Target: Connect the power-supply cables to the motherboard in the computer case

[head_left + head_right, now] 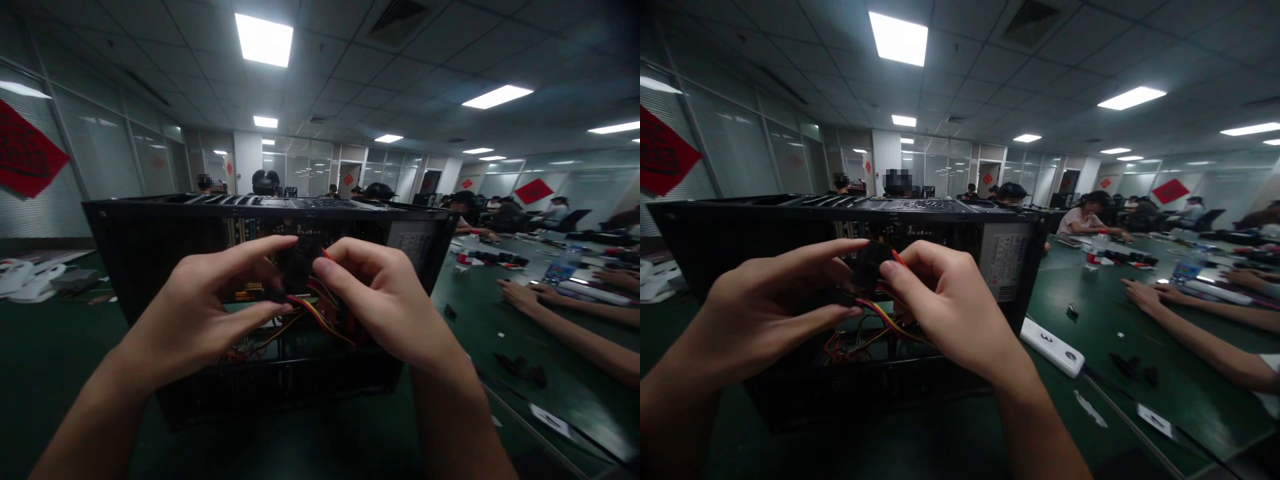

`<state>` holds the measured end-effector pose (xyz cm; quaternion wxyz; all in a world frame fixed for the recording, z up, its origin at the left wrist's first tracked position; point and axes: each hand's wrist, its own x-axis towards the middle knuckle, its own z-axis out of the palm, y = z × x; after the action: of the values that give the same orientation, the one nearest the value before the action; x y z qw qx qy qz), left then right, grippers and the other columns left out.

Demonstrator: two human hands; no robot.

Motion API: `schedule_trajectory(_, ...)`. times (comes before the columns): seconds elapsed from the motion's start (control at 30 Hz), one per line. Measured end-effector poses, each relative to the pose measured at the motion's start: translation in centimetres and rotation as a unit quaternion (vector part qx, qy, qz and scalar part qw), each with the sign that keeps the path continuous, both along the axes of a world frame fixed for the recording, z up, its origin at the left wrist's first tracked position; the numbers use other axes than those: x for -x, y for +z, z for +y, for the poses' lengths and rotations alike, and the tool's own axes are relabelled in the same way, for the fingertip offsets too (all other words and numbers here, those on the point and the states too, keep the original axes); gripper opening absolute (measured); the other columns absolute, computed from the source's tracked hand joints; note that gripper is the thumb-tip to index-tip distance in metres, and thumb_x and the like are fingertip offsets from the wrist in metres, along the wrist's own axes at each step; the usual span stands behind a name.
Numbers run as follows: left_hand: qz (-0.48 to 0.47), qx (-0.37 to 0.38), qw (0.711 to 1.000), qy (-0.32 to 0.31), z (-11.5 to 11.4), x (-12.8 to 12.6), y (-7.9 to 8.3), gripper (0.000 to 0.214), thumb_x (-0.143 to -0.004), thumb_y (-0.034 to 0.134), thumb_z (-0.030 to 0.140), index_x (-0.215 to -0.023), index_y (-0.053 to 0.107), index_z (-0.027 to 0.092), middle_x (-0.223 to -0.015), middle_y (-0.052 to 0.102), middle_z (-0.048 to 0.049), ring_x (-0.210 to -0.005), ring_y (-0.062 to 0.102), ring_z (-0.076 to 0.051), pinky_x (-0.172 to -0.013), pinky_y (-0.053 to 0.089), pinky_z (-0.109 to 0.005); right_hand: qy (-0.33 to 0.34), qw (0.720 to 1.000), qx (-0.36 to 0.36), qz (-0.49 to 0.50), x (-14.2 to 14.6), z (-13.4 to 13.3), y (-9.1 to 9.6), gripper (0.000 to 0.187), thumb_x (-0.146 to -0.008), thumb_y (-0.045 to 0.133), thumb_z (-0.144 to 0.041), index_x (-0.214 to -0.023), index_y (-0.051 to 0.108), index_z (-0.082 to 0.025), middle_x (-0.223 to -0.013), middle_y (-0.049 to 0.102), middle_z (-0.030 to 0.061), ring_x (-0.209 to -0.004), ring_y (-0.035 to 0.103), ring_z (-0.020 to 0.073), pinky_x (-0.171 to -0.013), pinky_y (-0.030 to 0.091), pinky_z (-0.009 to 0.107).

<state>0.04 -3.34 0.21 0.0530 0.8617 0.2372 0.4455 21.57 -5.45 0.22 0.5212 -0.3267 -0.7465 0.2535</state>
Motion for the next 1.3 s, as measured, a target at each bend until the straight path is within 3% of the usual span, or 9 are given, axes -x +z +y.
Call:
schedule_trajectory(0.27,0.085,-0.093,0.989,0.077,0.4,0.9,0.3,0.057,-0.084,0.07,0.034,-0.137,0.055,0.02,-0.088,0.072,-0.0034,-0.073,0.068,-0.014,-0.072,0.056,-0.023,0.067,0.997,0.026,-0.012,0.7,1.2,-0.5,0.025,-0.092,0.058,-0.036,-0.081,0.066,-0.014,-0.076,0.065,0.0012,-0.069,0.058,0.012,-0.06,0.045,0.02)
schedule_trajectory(0.57,0.146,-0.164,0.971,0.094,1.1,1.0,-0.1,0.051,-0.089,0.062,0.04,-0.135,0.053,0.021,-0.112,0.068,-0.0081,-0.096,0.067,-0.02,-0.087,0.054,-0.03,-0.001,0.99,-0.08,-0.113,0.8,1.5,-0.9,0.029,-0.097,0.052,-0.037,-0.084,0.064,-0.015,-0.073,0.063,0.0001,-0.068,0.056,0.0109,-0.061,0.042,0.02)
schedule_trajectory(0.67,0.155,-0.17,0.967,0.105,1.5,1.2,0.1,0.051,-0.087,0.064,0.043,-0.132,0.055,0.02,-0.113,0.066,-0.0093,-0.098,0.065,-0.022,-0.088,0.054,-0.032,-0.064,0.962,-0.175,-0.199,-0.1,2.3,-1.0,0.03,-0.101,0.045,-0.032,-0.093,0.067,-0.015,-0.079,0.067,0.0026,-0.07,0.06,0.012,-0.067,0.045,0.022)
schedule_trajectory(0.73,0.151,-0.166,0.967,0.116,1.6,1.4,0.3,0.05,-0.087,0.064,0.044,-0.13,0.057,0.019,-0.112,0.066,-0.0098,-0.098,0.065,-0.023,-0.088,0.055,-0.034,-0.124,0.928,-0.261,-0.234,-0.7,3.2,-1.2,0.03,-0.102,0.04,-0.026,-0.111,0.066,-0.016,-0.1,0.069,0.007,-0.086,0.064,0.0155,-0.078,0.05,0.026)
schedule_trajectory(0.8,0.143,-0.152,0.97,0.123,1.8,1.6,0.5,0.049,-0.087,0.063,0.045,-0.128,0.058,0.019,-0.11,0.066,-0.0099,-0.097,0.065,-0.024,-0.088,0.055,-0.036,-0.164,0.889,-0.342,-0.257,-1.0,4.1,-1.6,0.035,-0.101,0.039,-0.021,-0.131,0.058,-0.021,-0.127,0.062,0.0093,-0.109,0.061,0.0193,-0.091,0.051,0.032)
schedule_trajectory(0.93,0.134,-0.127,0.976,0.115,2.2,1.9,0.5,0.051,-0.084,0.065,0.05,-0.125,0.061,0.02,-0.112,0.066,-0.0106,-0.1,0.065,-0.026,-0.09,0.056,-0.038,-0.128,0.839,-0.434,-0.302,-0.6,5.5,-2.2,0.039,-0.1,0.043,-0.02,-0.136,0.055,-0.027,-0.143,0.052,0.0075,-0.126,0.052,0.0208,-0.102,0.05,0.038)
schedule_trajectory(1.1,0.092,-0.157,0.975,0.129,2.5,1.1,-0.1,0.043,-0.081,0.071,0.043,-0.119,0.064,0.024,-0.113,0.066,-0.0076,-0.102,0.066,-0.024,-0.092,0.056,-0.036,-0.106,0.853,-0.442,-0.257,-0.2,6.0,-2.8,0.033,-0.1,0.043,-0.018,-0.126,0.064,-0.02,-0.131,0.06,0.0111,-0.122,0.055,0.0229,-0.103,0.05,0.041)
schedule_trajectory(1.3,0.066,-0.303,0.94,0.142,2.2,0.2,-0.7,0.015,-0.085,0.069,0.027,-0.1,0.067,0.023,-0.101,0.07,-0.0043,-0.09,0.068,-0.017,-0.082,0.059,-0.028,-0.123,0.89,-0.395,-0.192,-0.5,5.8,-3.2,0.031,-0.1,0.043,-0.019,-0.121,0.066,-0.017,-0.113,0.068,0.0104,-0.107,0.064,0.0195,-0.096,0.052,0.033)
